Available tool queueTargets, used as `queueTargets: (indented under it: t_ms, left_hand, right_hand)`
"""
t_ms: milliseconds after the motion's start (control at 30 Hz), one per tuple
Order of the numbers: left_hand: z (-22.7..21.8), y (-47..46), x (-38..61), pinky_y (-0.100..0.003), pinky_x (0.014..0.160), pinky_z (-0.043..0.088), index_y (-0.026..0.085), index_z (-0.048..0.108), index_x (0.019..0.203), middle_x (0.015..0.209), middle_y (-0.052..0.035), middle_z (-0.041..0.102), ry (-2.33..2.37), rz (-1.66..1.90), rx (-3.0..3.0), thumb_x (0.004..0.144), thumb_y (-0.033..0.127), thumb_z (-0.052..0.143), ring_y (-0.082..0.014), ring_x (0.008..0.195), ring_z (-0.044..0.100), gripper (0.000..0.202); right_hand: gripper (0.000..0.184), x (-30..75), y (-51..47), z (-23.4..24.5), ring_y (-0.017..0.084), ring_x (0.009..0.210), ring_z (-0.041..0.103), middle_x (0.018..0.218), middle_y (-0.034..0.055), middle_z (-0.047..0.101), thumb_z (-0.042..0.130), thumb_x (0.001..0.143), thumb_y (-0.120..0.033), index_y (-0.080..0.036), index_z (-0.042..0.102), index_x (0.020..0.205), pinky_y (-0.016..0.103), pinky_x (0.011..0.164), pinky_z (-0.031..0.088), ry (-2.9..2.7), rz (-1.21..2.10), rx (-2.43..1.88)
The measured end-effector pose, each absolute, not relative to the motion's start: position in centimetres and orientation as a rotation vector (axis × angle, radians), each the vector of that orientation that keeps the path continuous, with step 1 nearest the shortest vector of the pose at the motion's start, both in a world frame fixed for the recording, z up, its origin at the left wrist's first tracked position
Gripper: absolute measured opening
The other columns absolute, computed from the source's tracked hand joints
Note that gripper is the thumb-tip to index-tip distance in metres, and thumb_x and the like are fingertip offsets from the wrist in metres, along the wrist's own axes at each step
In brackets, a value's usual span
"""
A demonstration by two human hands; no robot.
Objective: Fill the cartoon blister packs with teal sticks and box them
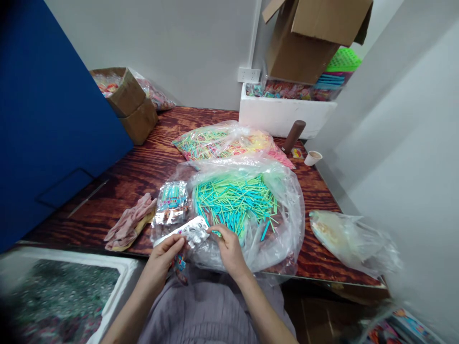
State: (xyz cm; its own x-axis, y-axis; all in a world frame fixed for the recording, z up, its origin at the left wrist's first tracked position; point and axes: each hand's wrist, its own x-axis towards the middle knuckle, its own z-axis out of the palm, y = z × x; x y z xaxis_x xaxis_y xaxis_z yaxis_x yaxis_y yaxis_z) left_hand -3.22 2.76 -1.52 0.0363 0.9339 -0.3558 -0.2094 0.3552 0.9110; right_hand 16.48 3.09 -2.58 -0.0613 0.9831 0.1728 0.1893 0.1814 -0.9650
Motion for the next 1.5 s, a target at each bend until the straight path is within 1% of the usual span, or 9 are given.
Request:
queueTargets:
  t_ms: [300,567,733,933,1067,1200,1333,1433,1500]
  left_hand:
    - [-2.5,2.6,-3.4,-0.02,0.066,0.04,0.017,0.073,0.084,0.072,0.0002,0.067,1.2,1.031,0.781,0.067,0.047,0.08,-0.0125,0.07,0.056,0.036]
    - [-2.5,2.5,-3.5,-0.02,0.066,0.04,0.016,0.073,0.083,0.071,0.0004,0.065,1.216,1.047,0.779,0.067,0.046,0.081,-0.0123,0.07,0.055,0.035]
    - [-1.7,2.5,-3.5,-0.02,0.063,0.039,0.017,0.073,0.082,0.071,0.001,0.065,1.2,1.05,0.824,0.071,0.046,0.078,-0.0117,0.068,0.054,0.031]
    - [-1.4,2.5,-3.1,-0.022,0.071,0.043,0.019,0.077,0.085,0.077,-0.0015,0.07,1.213,1.055,0.934,0.075,0.046,0.073,-0.0152,0.075,0.058,0.03]
    - [-0.9,2.4,-2.4,-0.024,0.073,0.045,0.019,0.078,0.083,0.079,-0.003,0.073,1.229,1.046,0.919,0.071,0.049,0.075,-0.0174,0.079,0.06,0.032]
    - [0.3,2.4,-1.7,-0.025,0.071,0.045,0.018,0.077,0.078,0.073,-0.0029,0.071,1.237,1.017,0.967,0.069,0.05,0.075,-0.0173,0.073,0.059,0.034]
    - [1.0,2.5,-1.1,-0.024,0.065,0.043,0.017,0.075,0.072,0.067,-0.0016,0.066,1.189,1.003,1.016,0.072,0.049,0.072,-0.0159,0.067,0.055,0.032]
    - [0.9,2.4,-0.7,-0.024,0.062,0.041,0.017,0.075,0.075,0.067,-0.0014,0.065,1.16,1.002,1.005,0.074,0.048,0.071,-0.0156,0.066,0.054,0.032]
    - [0.6,2.3,-0.7,-0.024,0.06,0.041,0.017,0.076,0.079,0.066,-0.0011,0.064,1.165,1.0,0.979,0.074,0.049,0.071,-0.0157,0.065,0.053,0.032]
  right_hand:
    - [0.029,16.4,2.9,-2.7,0.02,0.1,0.066,0.103,0.0027,0.073,0.051,0.089,-0.011,-0.026,0.073,0.102,0.03,0.091,0.045,-1.438,1.017,-1.178]
    - [0.025,16.2,2.8,-2.8,0.02,0.098,0.066,0.102,0.0021,0.073,0.053,0.091,-0.015,-0.026,0.073,0.1,0.029,0.089,0.045,-1.436,1.023,-1.196]
    - [0.025,16.0,2.8,-2.6,0.021,0.097,0.066,0.101,0.0028,0.073,0.053,0.09,-0.015,-0.026,0.073,0.1,0.03,0.089,0.045,-1.434,1.029,-1.193]
    - [0.022,16.2,2.9,-1.7,0.022,0.098,0.066,0.101,0.0037,0.073,0.053,0.091,-0.021,-0.025,0.073,0.099,0.032,0.088,0.045,-1.415,1.036,-1.206]
    - [0.016,16.5,3.6,-0.4,0.022,0.097,0.065,0.099,0.0033,0.074,0.059,0.089,-0.024,-0.024,0.074,0.093,0.033,0.09,0.045,-1.325,1.088,-1.196]
    - [0.007,16.4,5.4,2.1,0.021,0.094,0.067,0.088,0.0013,0.074,0.066,0.086,-0.029,-0.024,0.071,0.089,0.038,0.095,0.047,-0.872,1.278,-0.932]
    - [0.014,15.5,6.7,4.8,0.023,0.099,0.068,0.087,-0.0001,0.073,0.076,0.078,-0.033,-0.025,0.067,0.086,0.045,0.1,0.048,-0.62,1.502,-0.641]
    - [0.017,14.8,6.5,5.7,0.024,0.103,0.068,0.088,-0.0003,0.073,0.077,0.077,-0.036,-0.026,0.064,0.084,0.048,0.103,0.047,-0.62,1.559,-0.637]
    - [0.02,14.5,6.0,5.6,0.025,0.102,0.068,0.087,0.0006,0.073,0.076,0.077,-0.038,-0.025,0.064,0.085,0.05,0.102,0.047,-0.64,1.557,-0.699]
